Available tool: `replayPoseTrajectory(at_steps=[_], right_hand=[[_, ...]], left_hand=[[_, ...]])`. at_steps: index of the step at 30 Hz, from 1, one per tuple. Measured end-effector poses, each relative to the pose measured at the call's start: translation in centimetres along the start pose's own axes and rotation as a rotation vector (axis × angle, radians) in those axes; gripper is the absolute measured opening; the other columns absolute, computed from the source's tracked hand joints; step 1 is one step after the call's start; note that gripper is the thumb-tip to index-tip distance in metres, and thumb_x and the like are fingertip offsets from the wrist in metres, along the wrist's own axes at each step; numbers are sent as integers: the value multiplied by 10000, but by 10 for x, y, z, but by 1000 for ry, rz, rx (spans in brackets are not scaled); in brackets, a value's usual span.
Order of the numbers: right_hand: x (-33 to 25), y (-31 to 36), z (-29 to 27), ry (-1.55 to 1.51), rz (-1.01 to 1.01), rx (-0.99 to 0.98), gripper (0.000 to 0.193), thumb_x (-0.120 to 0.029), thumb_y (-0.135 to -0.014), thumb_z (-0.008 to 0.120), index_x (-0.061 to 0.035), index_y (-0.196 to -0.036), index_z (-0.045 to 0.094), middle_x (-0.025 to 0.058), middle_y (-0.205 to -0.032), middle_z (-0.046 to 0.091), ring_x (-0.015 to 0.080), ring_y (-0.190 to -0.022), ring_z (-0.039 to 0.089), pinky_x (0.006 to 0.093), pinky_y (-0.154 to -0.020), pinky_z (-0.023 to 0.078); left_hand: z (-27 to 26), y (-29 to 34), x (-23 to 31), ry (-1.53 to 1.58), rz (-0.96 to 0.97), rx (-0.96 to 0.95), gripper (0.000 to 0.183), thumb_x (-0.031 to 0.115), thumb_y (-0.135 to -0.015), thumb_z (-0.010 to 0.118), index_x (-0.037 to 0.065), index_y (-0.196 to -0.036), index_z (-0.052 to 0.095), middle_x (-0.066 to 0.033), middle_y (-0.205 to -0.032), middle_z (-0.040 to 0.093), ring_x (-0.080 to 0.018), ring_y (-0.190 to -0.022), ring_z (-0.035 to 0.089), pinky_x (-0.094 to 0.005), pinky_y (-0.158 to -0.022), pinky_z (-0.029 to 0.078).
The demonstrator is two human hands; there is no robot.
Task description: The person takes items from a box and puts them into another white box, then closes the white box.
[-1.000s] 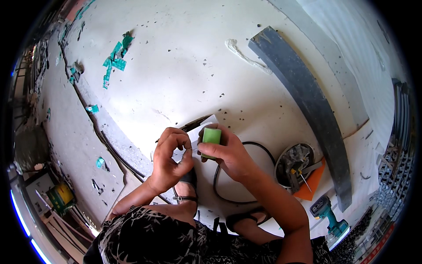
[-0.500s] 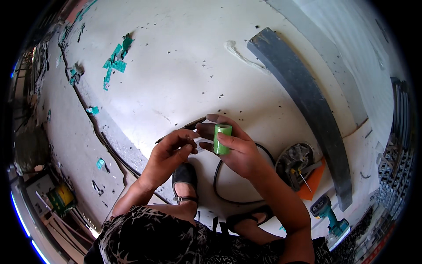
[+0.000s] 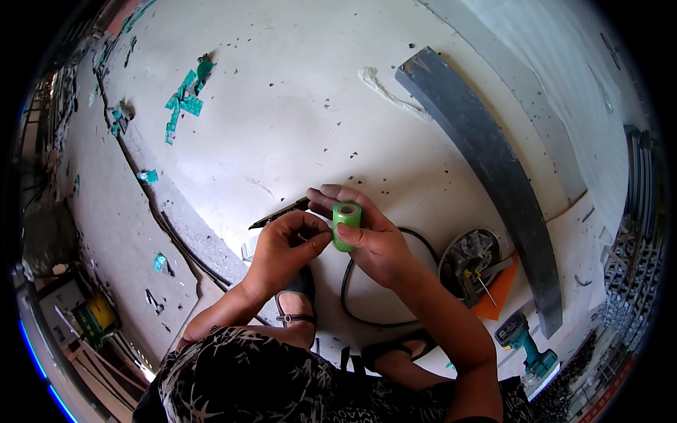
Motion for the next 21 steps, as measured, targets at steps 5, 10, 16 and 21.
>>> replayPoseTrajectory(at_steps=[5,10,16,21], right_hand=[[3,1,0,59,41,44,537,-69,-915,533,-92,-1421,358,170,-1479,363,307,-1397,312,439,-1136,265],[2,4,-6,147,51,75,481,-35,-905,547,-86,-1363,409,170,-1429,425,296,-1359,378,416,-1114,315],[-2,9,2,613,100,170,344,-75,-923,580,-62,-1258,504,50,-1158,574,141,-1066,560,305,-928,477],[4,12,-3,210,198,285,256,-149,-947,576,-54,-1184,576,36,-1094,595,119,-1002,566,268,-903,469]], left_hand=[[0,1,-6,52,57,-32,111,78,-878,626,11,-955,580,15,-852,582,-43,-772,531,-203,-694,441],[-3,1,-14,249,24,-50,128,107,-848,617,22,-940,591,-28,-807,573,-121,-736,521,-261,-691,458],[-8,4,-18,333,-88,-101,121,89,-901,535,21,-990,489,-43,-836,532,-94,-679,489,-219,-593,407],[-6,3,-14,411,-61,-89,177,47,-907,542,20,-1062,462,-48,-851,545,-106,-695,538,-241,-609,461]])
Point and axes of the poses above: each hand's wrist, its own y-axis away from the middle knuckle, its own z-axis out of the palm, x = y × z, the point moved 3 cm from there along -y, towards the middle knuckle
